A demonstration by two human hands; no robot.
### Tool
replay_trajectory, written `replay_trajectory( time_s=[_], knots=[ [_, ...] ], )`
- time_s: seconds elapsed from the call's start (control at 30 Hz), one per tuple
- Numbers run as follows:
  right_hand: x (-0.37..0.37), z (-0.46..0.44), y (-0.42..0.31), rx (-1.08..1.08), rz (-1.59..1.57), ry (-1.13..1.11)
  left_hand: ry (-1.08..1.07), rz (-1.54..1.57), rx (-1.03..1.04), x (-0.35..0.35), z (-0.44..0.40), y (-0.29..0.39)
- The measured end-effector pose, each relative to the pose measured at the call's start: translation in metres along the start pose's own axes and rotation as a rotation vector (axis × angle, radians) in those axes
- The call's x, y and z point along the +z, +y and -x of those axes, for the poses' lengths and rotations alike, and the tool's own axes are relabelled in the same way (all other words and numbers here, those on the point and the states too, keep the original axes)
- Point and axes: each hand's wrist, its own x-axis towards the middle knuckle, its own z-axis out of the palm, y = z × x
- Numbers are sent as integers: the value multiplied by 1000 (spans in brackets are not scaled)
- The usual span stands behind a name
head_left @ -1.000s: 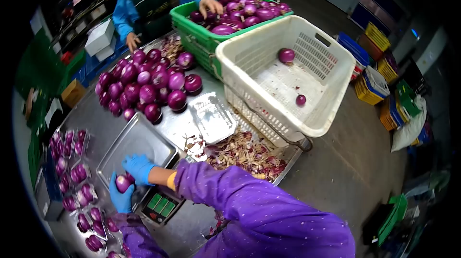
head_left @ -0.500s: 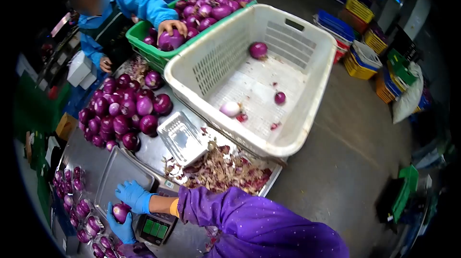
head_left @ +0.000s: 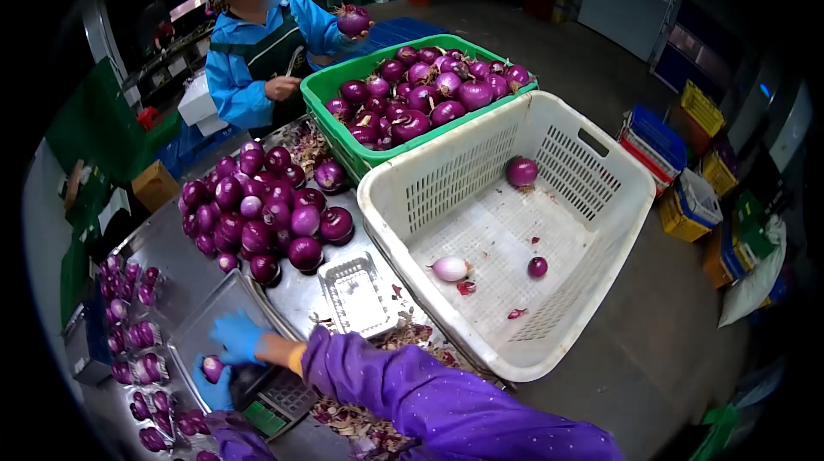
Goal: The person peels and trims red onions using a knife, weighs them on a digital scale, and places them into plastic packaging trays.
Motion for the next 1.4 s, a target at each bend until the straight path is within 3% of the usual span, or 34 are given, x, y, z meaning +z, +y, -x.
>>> replay_trajectory(
  time_s=[0.03,0.1,0.13,0.17,0.2,0.23,0.27,0.3,0.33,0.37,0.4,0.43,0.5,0.53,0.6,0.7,0.77,0.8,0.9,1.0,1.03,1.1,1.2,1.3,1.4],
  knots=[
    [-28,-24,7,75,68,-100,10,-47,2,0,0,-1],
    [-104,-37,33,34,28,345,61,-134,-16,3,6,27],
    [-168,-42,44,88,75,275,85,-193,-30,2,7,36],
    [-235,-21,46,65,121,411,110,-252,-44,1,10,43],
    [-273,-27,88,144,382,538,208,-456,81,0,14,48],
    [-313,-14,138,32,190,683,224,-358,107,-1,15,50],
    [-358,13,176,163,251,717,244,-261,131,-2,15,50],
    [-401,66,152,443,240,680,269,-164,155,-2,14,47],
    [-423,102,182,548,492,711,269,-15,178,-1,11,29],
    [-431,137,210,579,683,690,198,117,45,2,14,33],
    [-433,154,230,660,738,522,200,213,-113,-16,28,52],
    [-440,176,256,473,449,586,243,320,-124,-12,38,73],
    [-476,216,318,540,520,452,419,229,-144,3,34,77],
    [-481,241,337,534,613,532,455,318,-160,10,30,91],
    [-484,238,395,721,769,463,507,415,-178,10,27,87],
    [-492,216,380,913,679,386,527,528,-205,6,41,107],
    [-534,238,495,776,419,344,492,625,-233,0,55,117],
    [-545,239,516,810,129,292,454,681,-253,-4,68,134],
    [-540,238,455,975,225,239,267,674,-304,11,118,159],
    [-532,244,466,853,616,299,32,621,-491,50,168,159],
    [-531,244,461,819,604,308,-41,661,-602,61,182,163],
    [-526,241,447,758,572,318,-99,710,-624,89,210,146],
    [-542,249,461,736,367,447,-86,518,-502,104,240,137],
    [-567,267,478,675,273,591,-251,61,-274,91,252,122],
    [-592,266,454,619,-57,768,-305,-13,-174,85,257,117]
  ],
)
